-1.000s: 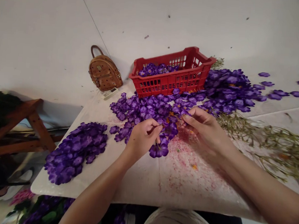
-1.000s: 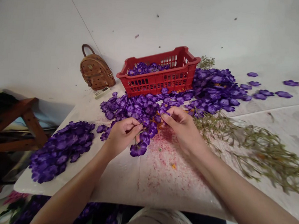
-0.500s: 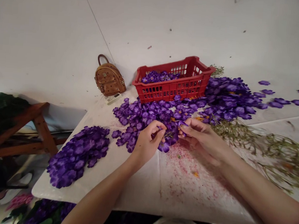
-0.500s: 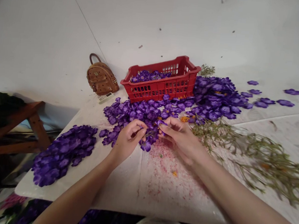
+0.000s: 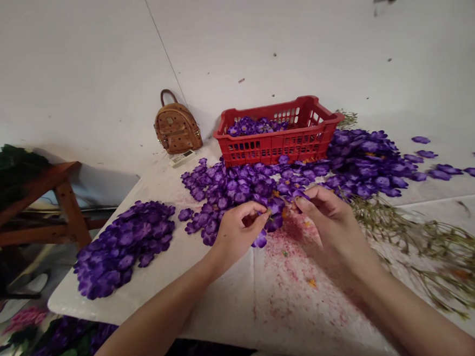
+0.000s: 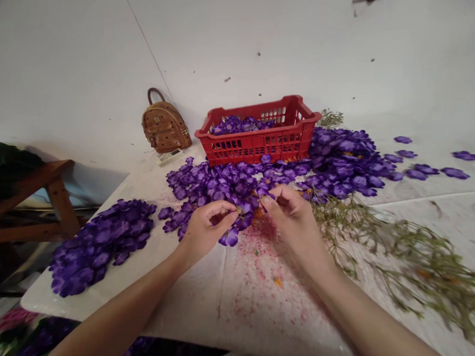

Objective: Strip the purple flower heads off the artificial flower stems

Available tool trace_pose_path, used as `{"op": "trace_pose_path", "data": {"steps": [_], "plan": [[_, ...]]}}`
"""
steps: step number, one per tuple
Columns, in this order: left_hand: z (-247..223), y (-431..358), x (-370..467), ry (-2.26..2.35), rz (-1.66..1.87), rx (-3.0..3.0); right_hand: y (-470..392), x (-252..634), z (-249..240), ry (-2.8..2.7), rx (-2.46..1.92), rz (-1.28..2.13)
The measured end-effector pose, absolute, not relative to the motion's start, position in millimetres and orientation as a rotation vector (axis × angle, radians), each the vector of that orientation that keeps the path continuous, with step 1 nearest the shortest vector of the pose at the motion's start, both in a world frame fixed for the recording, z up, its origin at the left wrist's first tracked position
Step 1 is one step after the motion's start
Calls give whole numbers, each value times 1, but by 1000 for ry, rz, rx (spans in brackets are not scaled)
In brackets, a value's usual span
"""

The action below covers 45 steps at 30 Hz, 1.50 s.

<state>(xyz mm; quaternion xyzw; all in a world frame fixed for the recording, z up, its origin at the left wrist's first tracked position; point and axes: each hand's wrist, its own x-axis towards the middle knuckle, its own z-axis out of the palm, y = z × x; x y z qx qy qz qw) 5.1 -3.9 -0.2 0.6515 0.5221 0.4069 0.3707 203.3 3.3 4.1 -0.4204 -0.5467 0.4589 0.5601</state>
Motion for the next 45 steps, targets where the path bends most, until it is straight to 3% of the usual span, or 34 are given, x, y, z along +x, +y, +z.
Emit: {"op": "trace_pose_path", "data": {"steps": [14,28,45], "plan": [[2,-8,11,1306,1127,1718,3,188,-5,-1537,-1074,920],[2,-13,15,1412,1124,1981,0,183,-16,-1477,-1092,1025],[-4,-7,13,1265,1138,1559,0,192,-6,-1566,-1068,1007]]}}
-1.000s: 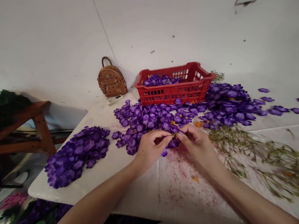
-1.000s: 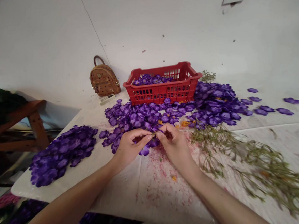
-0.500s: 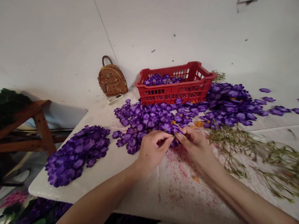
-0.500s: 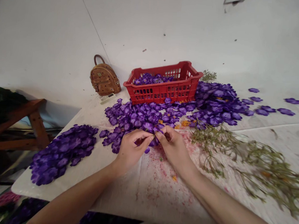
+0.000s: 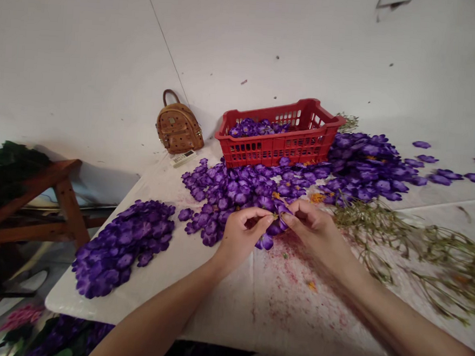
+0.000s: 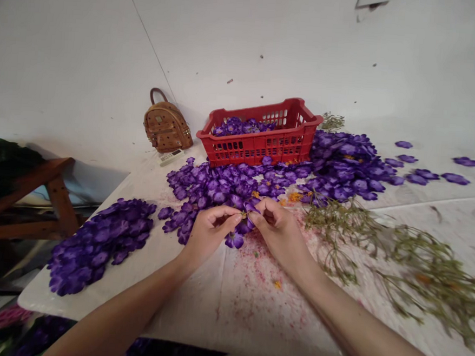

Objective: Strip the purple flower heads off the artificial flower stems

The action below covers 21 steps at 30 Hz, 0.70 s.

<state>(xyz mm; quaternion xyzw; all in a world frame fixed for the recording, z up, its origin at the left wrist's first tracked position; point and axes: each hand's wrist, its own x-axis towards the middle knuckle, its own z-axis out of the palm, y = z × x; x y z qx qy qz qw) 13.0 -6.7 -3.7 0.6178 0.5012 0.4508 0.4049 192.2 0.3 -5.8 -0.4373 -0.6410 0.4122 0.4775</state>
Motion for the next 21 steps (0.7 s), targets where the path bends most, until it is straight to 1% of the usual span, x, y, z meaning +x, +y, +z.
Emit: {"op": "trace_pose_path", "data": {"steps": [8,18,21], "plan": [[-6,-5,14,1215,1153,1501,0,190,-4,-1548,-1075,969],[-6,-8,14,1289,1164,1622,-3,188,-5,-1594,-1154,923],[-8,-8,13,1285,1199,1667,-2,189,-6,-1629,-1166,954]]}}
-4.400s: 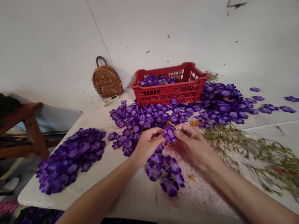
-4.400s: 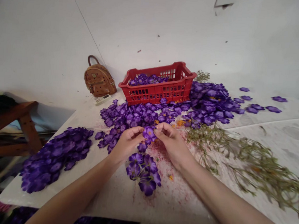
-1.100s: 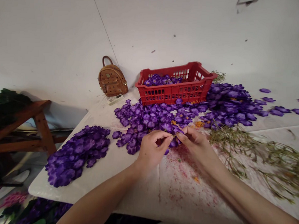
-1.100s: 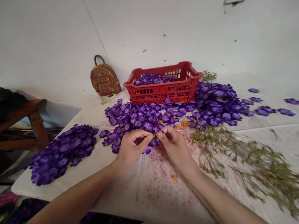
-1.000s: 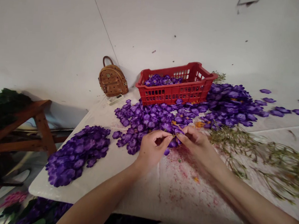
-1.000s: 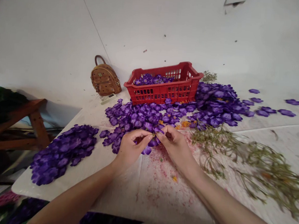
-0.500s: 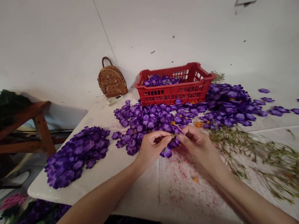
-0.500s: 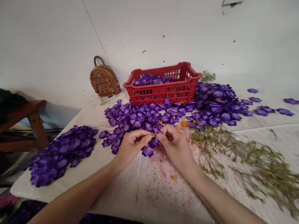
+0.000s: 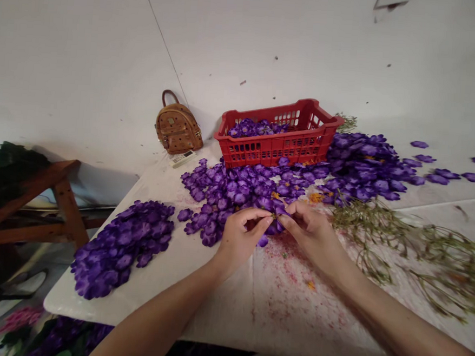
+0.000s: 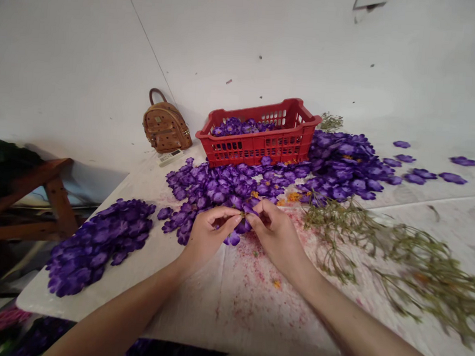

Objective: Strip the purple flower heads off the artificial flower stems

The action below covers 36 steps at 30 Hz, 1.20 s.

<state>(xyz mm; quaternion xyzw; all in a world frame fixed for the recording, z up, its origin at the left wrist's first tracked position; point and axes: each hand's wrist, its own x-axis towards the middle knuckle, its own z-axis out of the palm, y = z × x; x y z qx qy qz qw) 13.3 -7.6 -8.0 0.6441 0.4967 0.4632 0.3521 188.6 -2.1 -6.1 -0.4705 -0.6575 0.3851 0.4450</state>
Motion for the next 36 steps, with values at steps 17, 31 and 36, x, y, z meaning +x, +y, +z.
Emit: {"op": "trace_pose_path", "data": {"steps": [17,31,36], "plan": [[-5,-5,6,1212,1244,2412,4,196,-4,-1815,-1129,998],[-5,-1,3,1250,1166,2238,10,195,-10,-1799,-1090,1034],[-6,0,4,1279,1217,2079,11,195,-11,-1768,-1070,1012]]}}
